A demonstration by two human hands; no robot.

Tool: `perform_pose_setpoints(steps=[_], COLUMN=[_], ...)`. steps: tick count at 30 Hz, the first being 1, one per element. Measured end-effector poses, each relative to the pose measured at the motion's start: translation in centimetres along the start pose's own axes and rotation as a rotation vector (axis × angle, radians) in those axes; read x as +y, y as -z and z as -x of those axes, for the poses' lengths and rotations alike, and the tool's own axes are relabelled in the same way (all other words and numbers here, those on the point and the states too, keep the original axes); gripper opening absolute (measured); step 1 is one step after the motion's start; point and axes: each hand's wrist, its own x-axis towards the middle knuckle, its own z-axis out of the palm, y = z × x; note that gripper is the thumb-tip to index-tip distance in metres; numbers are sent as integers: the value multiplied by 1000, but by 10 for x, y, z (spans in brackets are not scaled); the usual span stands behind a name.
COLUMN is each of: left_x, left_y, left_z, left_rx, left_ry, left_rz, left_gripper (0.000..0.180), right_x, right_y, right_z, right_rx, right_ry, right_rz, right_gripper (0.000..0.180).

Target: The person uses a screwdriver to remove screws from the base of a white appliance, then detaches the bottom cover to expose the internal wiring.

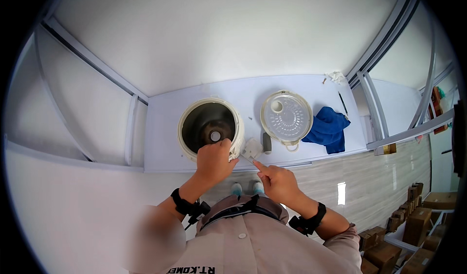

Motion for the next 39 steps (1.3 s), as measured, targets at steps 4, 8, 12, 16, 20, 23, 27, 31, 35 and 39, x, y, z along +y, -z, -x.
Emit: perform_pose_setpoints(steps=[4,8,12,16,20,23,27,31,35,39], left_x=[-1,-1,-4,-4,-3,-6,-2,0,-4,-3], left_y=[0,0,-5,-1,-3,-4,4,10,17,22], left_z=[0,1,2,4,5,6,2,-2,-3,-4], left_rx=[-12,-16,0,-5,14,44,20,2,19,31], left_ry=[4,15,0,19,21,15,43,87,127,129], left_rz=[-6,-15,-1,5,17,25,-22,-58,-36,-37], left_gripper=[45,44,44,44,44,42,36,32,31,27], right_x=[-2,2,37,40,53,51,49,52,50,31], right_y=[-2,-3,-28,-12,-24,-23,-13,-24,-13,8], right_z=[2,1,-1,-9,-4,-7,-19,-12,-15,-27], right_rx=[43,-22,-230,-558,-671,-669,-592,-197,165,177], right_ry=[60,15,-220,-601,-679,-664,-529,-86,88,113], right_rz=[284,34,-759,-1362,-1718,-1652,-1311,-519,-135,-2], right_gripper=[47,47,42,45,55,53,41,30,28,30])
